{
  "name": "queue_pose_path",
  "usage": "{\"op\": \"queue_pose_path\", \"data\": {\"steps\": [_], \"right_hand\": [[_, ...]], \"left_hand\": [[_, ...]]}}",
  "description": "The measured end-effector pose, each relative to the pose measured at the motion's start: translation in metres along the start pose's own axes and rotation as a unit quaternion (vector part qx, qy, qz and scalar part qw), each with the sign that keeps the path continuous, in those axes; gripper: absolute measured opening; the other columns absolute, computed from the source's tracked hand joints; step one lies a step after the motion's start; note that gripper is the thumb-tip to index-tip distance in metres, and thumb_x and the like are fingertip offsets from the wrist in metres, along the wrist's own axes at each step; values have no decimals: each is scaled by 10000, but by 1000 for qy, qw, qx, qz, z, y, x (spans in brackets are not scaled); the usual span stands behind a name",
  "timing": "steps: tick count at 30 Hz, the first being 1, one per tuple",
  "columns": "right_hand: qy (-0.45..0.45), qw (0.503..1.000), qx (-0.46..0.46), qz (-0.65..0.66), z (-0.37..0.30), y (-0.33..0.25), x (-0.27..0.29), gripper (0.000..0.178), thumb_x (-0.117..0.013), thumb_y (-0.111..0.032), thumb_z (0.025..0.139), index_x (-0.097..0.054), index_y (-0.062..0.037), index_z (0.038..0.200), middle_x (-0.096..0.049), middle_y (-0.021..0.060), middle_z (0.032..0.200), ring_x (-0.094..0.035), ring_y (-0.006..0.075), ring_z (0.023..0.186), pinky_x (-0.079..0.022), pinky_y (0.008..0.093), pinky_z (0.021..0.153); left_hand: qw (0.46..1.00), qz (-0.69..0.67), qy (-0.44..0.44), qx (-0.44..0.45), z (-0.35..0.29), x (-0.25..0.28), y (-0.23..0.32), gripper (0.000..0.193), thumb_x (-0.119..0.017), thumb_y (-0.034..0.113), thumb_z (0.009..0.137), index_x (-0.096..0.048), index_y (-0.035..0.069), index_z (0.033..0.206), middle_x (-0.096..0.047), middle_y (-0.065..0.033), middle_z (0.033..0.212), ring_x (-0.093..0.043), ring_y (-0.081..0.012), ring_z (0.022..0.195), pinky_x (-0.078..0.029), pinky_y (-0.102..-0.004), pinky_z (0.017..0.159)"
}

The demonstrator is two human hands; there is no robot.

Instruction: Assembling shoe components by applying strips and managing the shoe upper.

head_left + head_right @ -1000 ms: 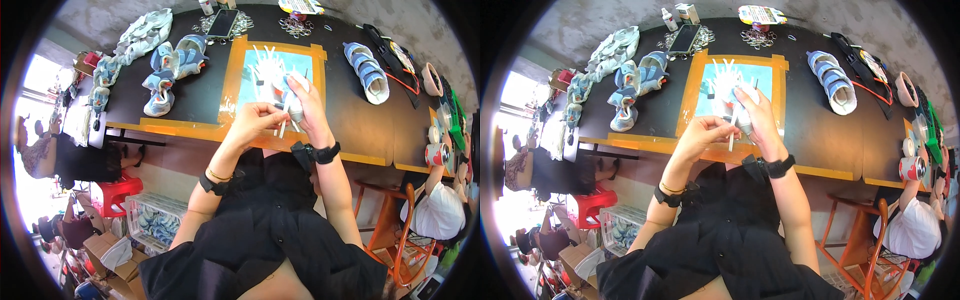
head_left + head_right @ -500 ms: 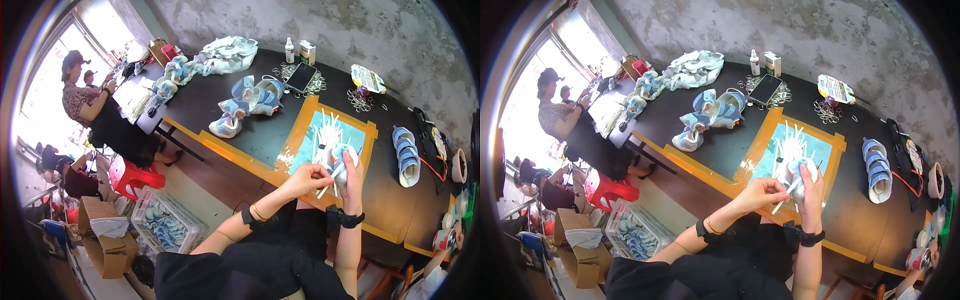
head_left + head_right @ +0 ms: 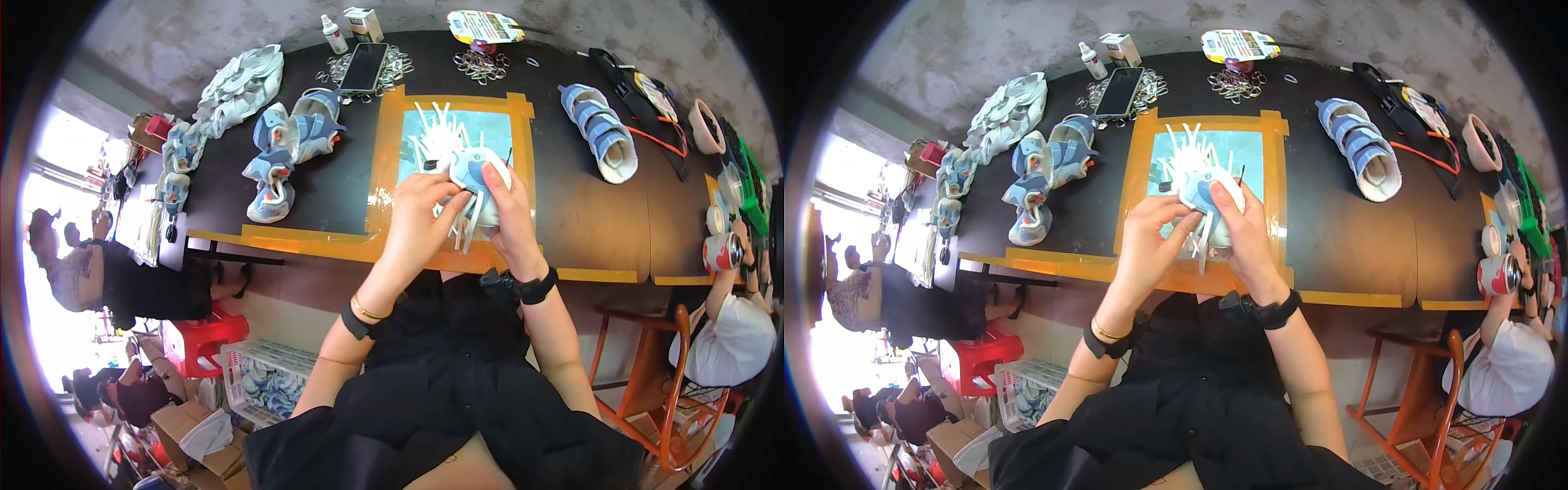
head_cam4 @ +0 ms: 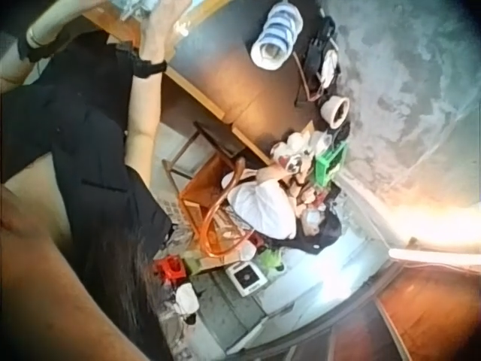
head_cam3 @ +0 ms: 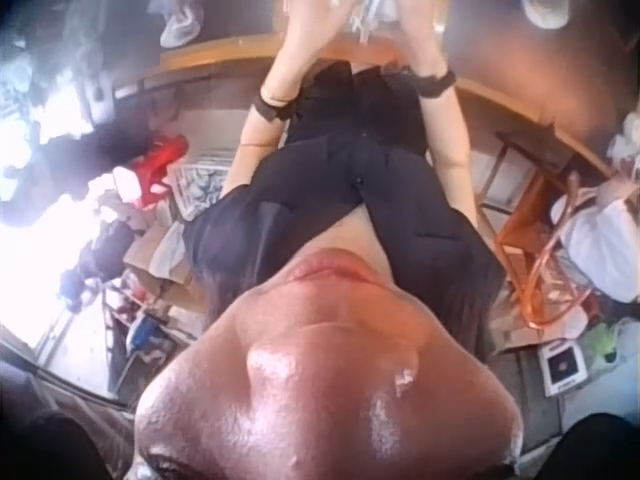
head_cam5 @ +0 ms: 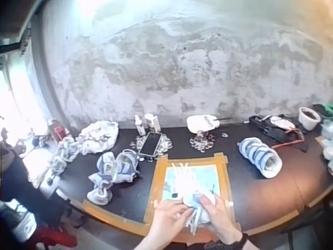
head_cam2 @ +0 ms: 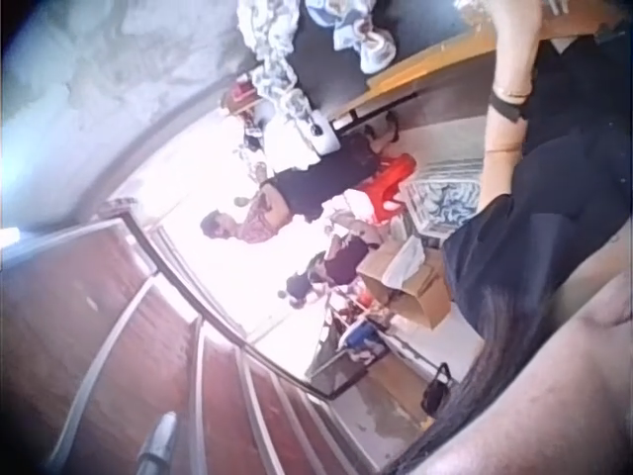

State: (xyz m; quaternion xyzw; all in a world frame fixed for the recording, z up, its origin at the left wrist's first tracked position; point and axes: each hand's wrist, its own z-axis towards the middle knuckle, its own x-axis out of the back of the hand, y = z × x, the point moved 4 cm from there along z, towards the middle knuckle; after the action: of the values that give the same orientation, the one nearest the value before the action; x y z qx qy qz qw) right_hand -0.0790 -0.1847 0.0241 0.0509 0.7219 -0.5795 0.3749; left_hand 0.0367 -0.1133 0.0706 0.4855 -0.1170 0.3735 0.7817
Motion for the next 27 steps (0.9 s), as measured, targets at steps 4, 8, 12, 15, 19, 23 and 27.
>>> {"op": "queue_pose_path", "data": {"steps": [4,8,12,15,19,23,27], "right_hand": [[6,1000,-3,-3,-4,1,1,317,-604,-216,922,-549,13,1134,-622,69,1035,-600,109,917,-485,246,792],[-3,1000,-17,-13,-5,8,-2,299,-600,-201,921,-557,18,1119,-628,74,1019,-603,111,910,-487,250,789],[-8,1000,-17,-24,-7,11,-6,305,-602,-201,919,-556,22,1122,-632,80,1023,-610,117,902,-488,251,785],[-8,1000,-28,-11,-7,13,-7,312,-621,-199,907,-563,25,1117,-640,80,1005,-615,120,893,-488,247,782],[-37,994,9,-98,-5,12,-9,305,-650,-191,884,-582,26,1088,-648,76,957,-618,118,863,-494,246,759],[-77,996,-48,-21,-5,14,-11,304,-644,-184,885,-581,32,1090,-651,86,950,-626,130,834,-505,257,742],[-93,993,-67,5,-4,11,-12,305,-620,-181,896,-572,39,1101,-653,96,960,-629,140,829,-511,265,745]], "left_hand": [[994,-73,-9,86,-14,-14,3,111,-667,89,828,-667,-17,862,-660,-128,789,-614,-258,744,-460,-352,810],[969,-166,18,184,-26,-18,-3,118,-675,84,834,-664,-30,863,-666,-119,769,-603,-192,674,-465,-332,818],[964,-184,18,190,-31,-16,-13,123,-698,66,813,-658,-37,867,-662,-76,708,-590,-104,668,-461,-289,849],[954,-197,17,226,-31,-16,-9,100,-677,54,819,-640,-38,830,-649,-74,673,-588,-96,660,-436,-311,946],[957,-197,31,210,-37,-19,-14,89,-651,39,824,-620,-34,786,-641,-65,667,-588,-92,648,-392,-355,1027],[957,-223,49,179,-40,-18,-10,96,-646,20,817,-599,-25,747,-642,-49,669,-592,-79,655,-320,-403,1093],[960,-228,58,153,-40,-20,-13,109,-654,4,803,-585,-15,721,-646,-47,674,-603,-78,678,-286,-425,1112]]}}
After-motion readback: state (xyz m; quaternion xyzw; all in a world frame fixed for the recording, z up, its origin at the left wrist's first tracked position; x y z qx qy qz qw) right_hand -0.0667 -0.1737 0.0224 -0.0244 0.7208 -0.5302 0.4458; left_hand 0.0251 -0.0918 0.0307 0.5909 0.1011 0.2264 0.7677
